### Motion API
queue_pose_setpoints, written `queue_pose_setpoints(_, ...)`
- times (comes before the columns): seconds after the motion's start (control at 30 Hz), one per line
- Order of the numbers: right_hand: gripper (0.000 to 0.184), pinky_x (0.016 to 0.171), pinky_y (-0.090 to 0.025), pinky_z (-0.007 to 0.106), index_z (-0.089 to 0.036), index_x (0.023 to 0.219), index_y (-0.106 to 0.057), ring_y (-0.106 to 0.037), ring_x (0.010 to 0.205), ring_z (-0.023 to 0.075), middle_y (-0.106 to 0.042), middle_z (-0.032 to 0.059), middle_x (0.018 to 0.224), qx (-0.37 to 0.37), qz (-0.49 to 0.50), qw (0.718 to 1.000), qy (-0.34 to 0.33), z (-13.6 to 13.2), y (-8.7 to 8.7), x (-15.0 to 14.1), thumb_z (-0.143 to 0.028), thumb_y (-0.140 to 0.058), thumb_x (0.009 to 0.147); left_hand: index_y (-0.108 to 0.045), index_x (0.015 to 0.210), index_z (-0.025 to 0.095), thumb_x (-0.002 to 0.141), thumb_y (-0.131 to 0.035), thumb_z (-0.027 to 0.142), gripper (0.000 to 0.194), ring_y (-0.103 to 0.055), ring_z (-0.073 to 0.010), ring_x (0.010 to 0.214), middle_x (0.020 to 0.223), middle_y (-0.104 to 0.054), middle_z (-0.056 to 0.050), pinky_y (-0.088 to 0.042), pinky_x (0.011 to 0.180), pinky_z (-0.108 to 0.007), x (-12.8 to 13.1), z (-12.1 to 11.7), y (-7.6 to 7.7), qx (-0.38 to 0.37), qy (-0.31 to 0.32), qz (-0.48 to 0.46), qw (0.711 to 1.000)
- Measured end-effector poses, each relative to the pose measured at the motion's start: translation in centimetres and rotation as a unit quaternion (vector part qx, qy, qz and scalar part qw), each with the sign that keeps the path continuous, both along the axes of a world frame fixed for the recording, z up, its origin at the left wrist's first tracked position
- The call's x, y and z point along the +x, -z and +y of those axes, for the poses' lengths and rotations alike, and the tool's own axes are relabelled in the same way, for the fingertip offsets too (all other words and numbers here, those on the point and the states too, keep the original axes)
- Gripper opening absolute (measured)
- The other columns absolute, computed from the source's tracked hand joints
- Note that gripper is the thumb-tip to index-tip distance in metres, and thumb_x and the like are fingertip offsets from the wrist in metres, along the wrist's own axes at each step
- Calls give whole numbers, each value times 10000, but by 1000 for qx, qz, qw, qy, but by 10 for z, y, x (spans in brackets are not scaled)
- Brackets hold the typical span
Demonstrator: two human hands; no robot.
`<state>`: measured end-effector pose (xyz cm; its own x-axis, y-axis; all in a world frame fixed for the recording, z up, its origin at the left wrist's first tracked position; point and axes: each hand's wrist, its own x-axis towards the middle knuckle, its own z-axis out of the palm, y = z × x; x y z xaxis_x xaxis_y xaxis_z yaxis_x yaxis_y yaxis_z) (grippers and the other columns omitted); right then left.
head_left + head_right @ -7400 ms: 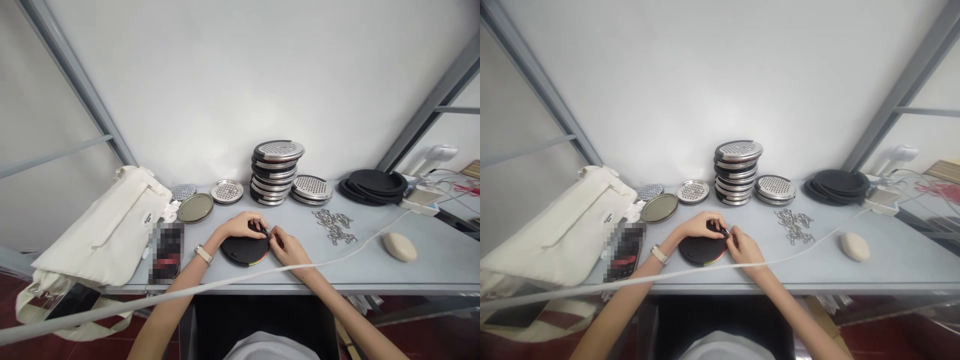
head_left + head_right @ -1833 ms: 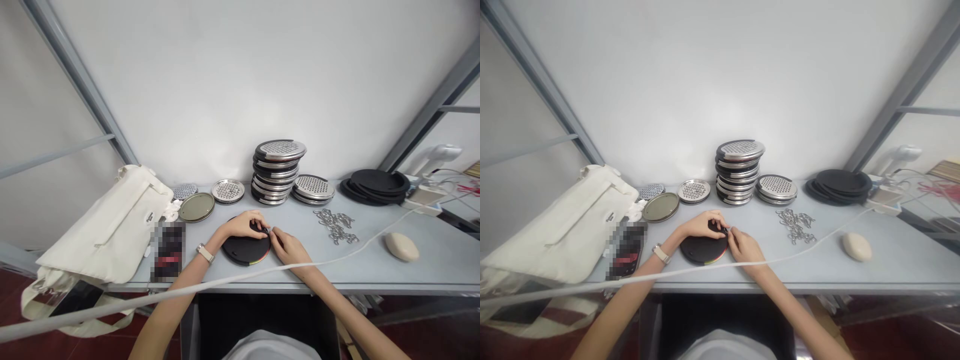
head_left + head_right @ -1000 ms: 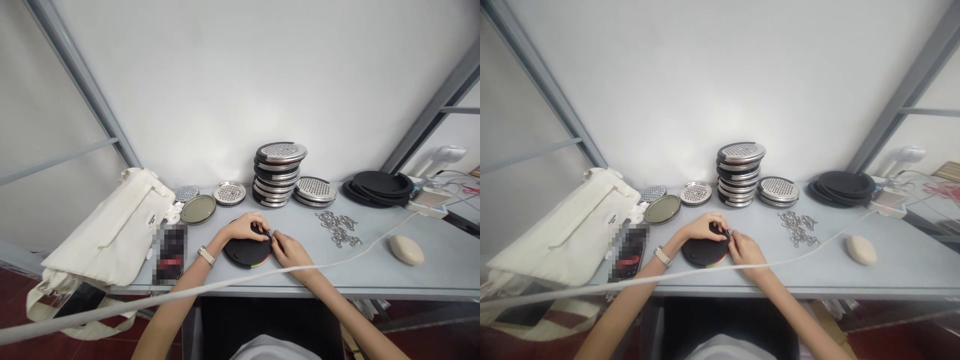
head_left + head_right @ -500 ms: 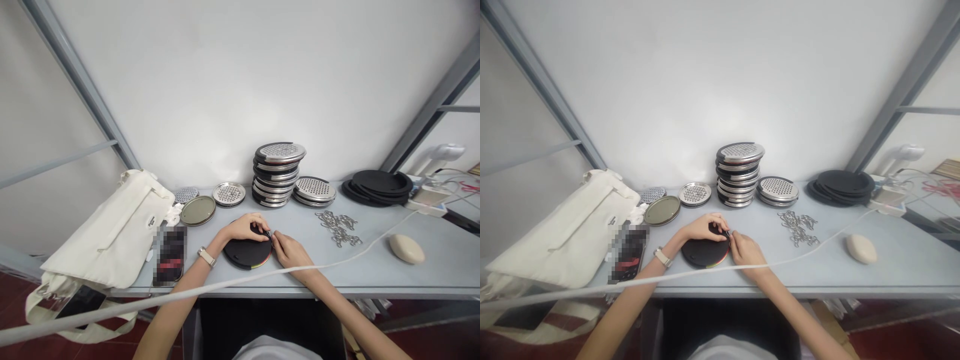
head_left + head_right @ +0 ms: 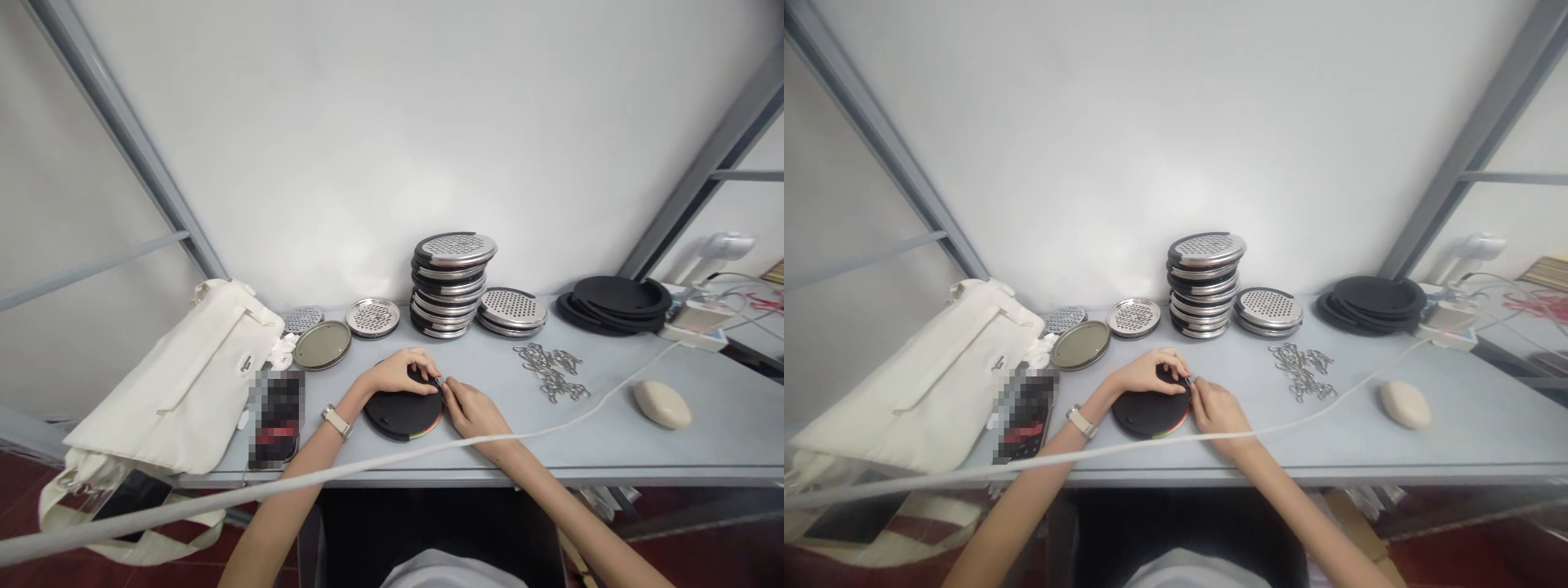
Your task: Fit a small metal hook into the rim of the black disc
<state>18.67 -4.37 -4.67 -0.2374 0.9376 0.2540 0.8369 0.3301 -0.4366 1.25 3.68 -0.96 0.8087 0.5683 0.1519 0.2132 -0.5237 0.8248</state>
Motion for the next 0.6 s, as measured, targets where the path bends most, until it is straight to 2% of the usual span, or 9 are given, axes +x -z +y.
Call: queue_pose_setpoints(0.6, 292, 583, -327, 236, -204, 757, -432, -516, 624, 130, -570, 28, 698, -8, 20, 1000, -3, 0, -4, -2, -317, -202, 896, -625, 921, 143, 664, -658, 303, 305, -541, -94, 752, 945, -555, -58, -409, 724, -232, 1, 1, 2, 12, 4, 3, 1000)
